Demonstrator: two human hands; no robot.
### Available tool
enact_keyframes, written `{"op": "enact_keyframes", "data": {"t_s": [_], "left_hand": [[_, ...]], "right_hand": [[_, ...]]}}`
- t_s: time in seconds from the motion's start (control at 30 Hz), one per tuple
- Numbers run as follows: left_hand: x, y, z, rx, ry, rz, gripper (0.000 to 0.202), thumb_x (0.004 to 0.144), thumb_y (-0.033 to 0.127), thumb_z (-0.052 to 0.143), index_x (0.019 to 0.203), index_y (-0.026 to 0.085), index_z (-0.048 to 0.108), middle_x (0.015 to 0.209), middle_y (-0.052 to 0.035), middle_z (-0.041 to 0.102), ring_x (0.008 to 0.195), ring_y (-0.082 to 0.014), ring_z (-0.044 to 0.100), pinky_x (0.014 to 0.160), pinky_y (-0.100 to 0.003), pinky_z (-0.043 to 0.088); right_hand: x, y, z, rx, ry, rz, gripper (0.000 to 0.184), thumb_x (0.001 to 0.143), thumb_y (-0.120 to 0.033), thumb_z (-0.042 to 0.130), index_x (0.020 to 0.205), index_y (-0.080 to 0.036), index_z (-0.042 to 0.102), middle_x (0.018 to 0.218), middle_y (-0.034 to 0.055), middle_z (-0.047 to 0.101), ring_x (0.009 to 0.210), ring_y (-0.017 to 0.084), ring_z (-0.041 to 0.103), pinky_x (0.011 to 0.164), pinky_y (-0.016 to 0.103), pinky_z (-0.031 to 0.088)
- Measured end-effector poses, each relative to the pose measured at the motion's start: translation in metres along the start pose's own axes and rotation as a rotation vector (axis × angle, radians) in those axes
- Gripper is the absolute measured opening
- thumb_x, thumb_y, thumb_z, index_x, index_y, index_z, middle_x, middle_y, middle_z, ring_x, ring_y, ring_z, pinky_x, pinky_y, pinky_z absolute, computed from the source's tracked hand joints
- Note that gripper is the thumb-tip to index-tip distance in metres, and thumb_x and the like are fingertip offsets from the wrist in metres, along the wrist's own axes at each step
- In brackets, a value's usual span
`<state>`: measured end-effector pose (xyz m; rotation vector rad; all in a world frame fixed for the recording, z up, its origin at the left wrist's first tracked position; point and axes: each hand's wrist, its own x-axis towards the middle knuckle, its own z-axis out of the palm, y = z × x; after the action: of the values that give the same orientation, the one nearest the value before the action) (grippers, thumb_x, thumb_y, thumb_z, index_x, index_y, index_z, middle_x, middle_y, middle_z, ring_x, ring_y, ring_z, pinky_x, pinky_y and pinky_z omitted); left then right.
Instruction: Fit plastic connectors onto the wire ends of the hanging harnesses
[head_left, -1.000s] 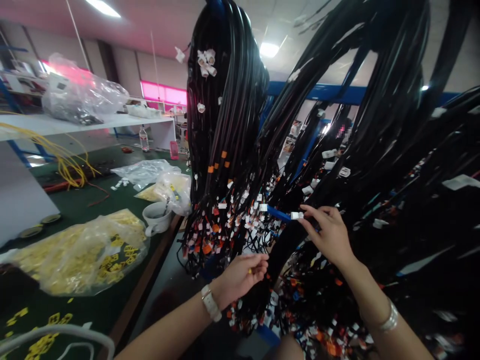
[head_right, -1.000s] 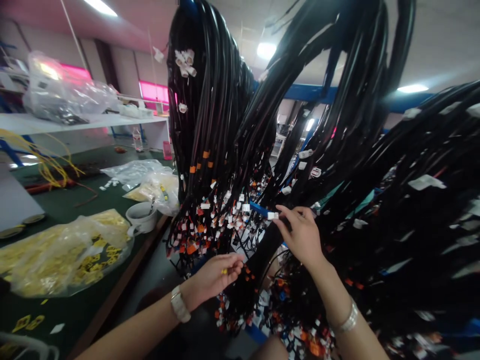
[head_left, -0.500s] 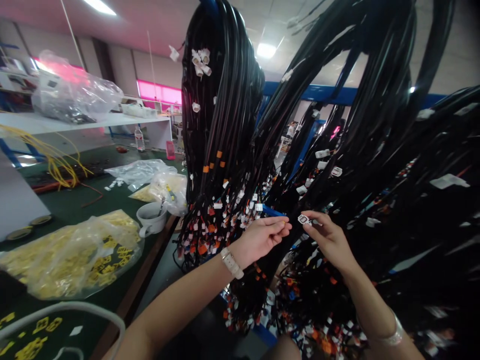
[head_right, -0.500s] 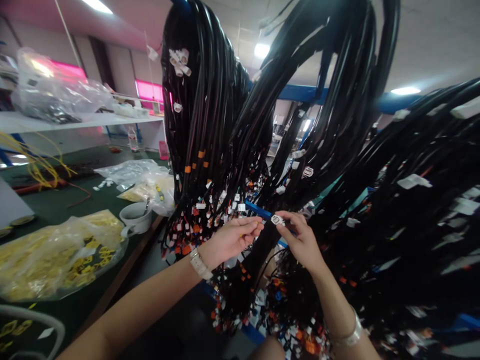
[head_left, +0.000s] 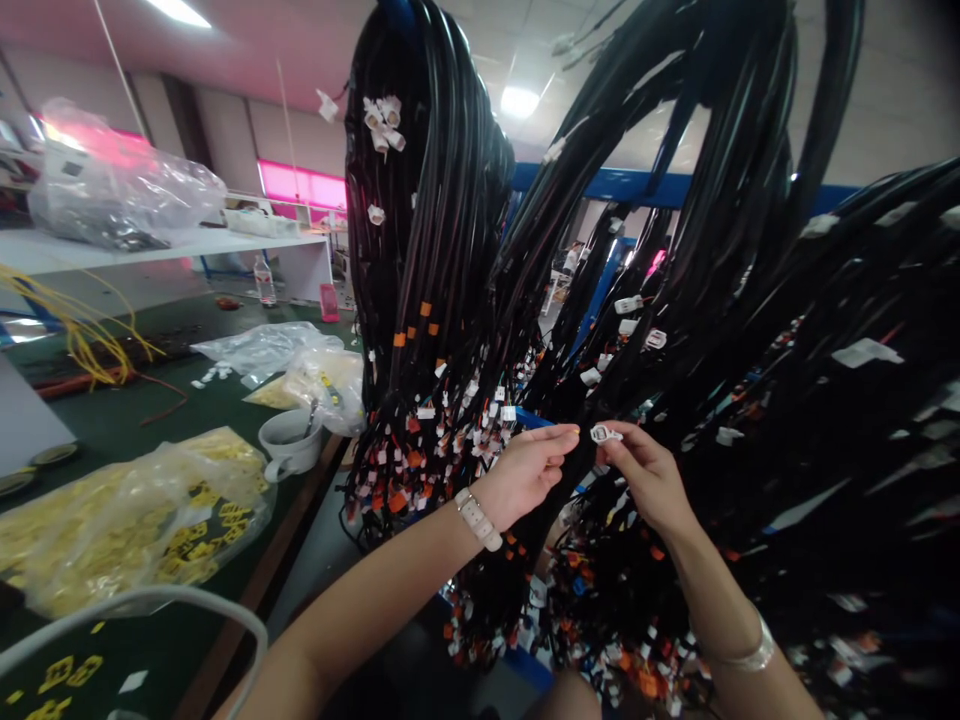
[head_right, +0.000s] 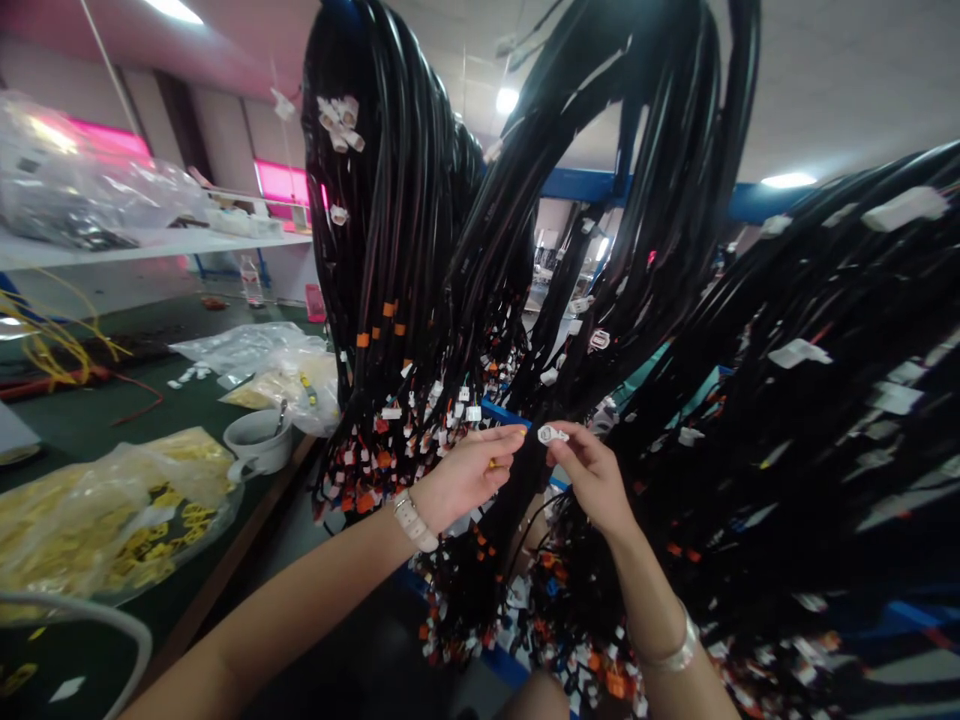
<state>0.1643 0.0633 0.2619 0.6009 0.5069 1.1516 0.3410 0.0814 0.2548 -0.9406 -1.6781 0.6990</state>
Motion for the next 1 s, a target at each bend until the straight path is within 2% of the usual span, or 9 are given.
{"op": "enact_keyframes", "data": {"t_s": [0.07,0.13,0.27,0.43,0.53,0.77,1.0], "left_hand": [[0.000,0.000,0.001,0.108,0.005,0.014,0.020,0.069,0.017,0.074,0.087,0.012,0.069,0.060,0.0046,0.047,0.046,-0.0011,0.032,0.043,-0.018,0.024],[0.001,0.001,0.003,0.256,0.024,0.070,0.021,0.069,0.022,0.074,0.087,0.013,0.069,0.063,0.0032,0.051,0.047,-0.0020,0.032,0.044,-0.019,0.024],[0.007,0.005,0.005,0.542,-0.007,0.291,0.020,0.068,0.026,0.072,0.082,0.013,0.070,0.064,0.0020,0.055,0.051,-0.0045,0.036,0.048,-0.021,0.025],[0.013,0.008,0.004,0.904,-0.032,0.524,0.019,0.072,0.031,0.066,0.080,0.014,0.071,0.048,0.0078,0.037,0.047,-0.0060,0.027,0.047,-0.023,0.018],[0.008,0.009,0.005,1.069,-0.078,0.626,0.022,0.077,0.034,0.062,0.082,0.016,0.072,0.046,0.0083,0.034,0.047,-0.0067,0.025,0.047,-0.023,0.017],[-0.001,0.010,0.014,1.271,-0.076,0.697,0.018,0.080,0.029,0.059,0.086,0.019,0.073,0.058,0.0037,0.055,0.053,-0.0084,0.039,0.053,-0.022,0.028],[-0.001,0.009,0.015,1.333,-0.051,0.719,0.017,0.080,0.028,0.058,0.083,0.020,0.073,0.055,0.0033,0.056,0.053,-0.0094,0.042,0.055,-0.023,0.028]], "right_hand": [[0.001,0.003,-0.003,0.008,-0.018,0.003,0.023,0.084,-0.039,0.058,0.100,-0.023,0.063,0.070,-0.0011,0.057,0.066,0.015,0.055,0.065,0.028,0.046],[0.002,0.005,-0.004,0.030,-0.027,-0.002,0.023,0.086,-0.041,0.053,0.096,-0.023,0.063,0.069,-0.0008,0.055,0.066,0.015,0.053,0.064,0.028,0.045],[0.005,0.005,-0.002,0.019,-0.009,-0.027,0.031,0.089,-0.047,0.043,0.084,-0.021,0.060,0.070,0.0010,0.054,0.063,0.016,0.051,0.061,0.030,0.043],[0.008,-0.005,0.006,-0.136,0.058,-0.055,0.041,0.090,-0.051,0.035,0.074,-0.021,0.057,0.060,0.0003,0.051,0.057,0.016,0.049,0.055,0.029,0.040],[0.008,-0.013,0.010,-0.210,0.100,-0.062,0.045,0.089,-0.055,0.035,0.070,-0.020,0.058,0.057,0.0003,0.051,0.055,0.016,0.048,0.054,0.029,0.040],[0.008,-0.016,0.012,-0.303,0.138,-0.084,0.050,0.089,-0.057,0.033,0.070,-0.020,0.060,0.058,0.0011,0.054,0.054,0.016,0.049,0.052,0.029,0.040],[0.007,-0.014,0.012,-0.308,0.127,-0.080,0.049,0.090,-0.055,0.032,0.072,-0.019,0.060,0.059,0.0008,0.053,0.055,0.016,0.049,0.054,0.029,0.038]]}}
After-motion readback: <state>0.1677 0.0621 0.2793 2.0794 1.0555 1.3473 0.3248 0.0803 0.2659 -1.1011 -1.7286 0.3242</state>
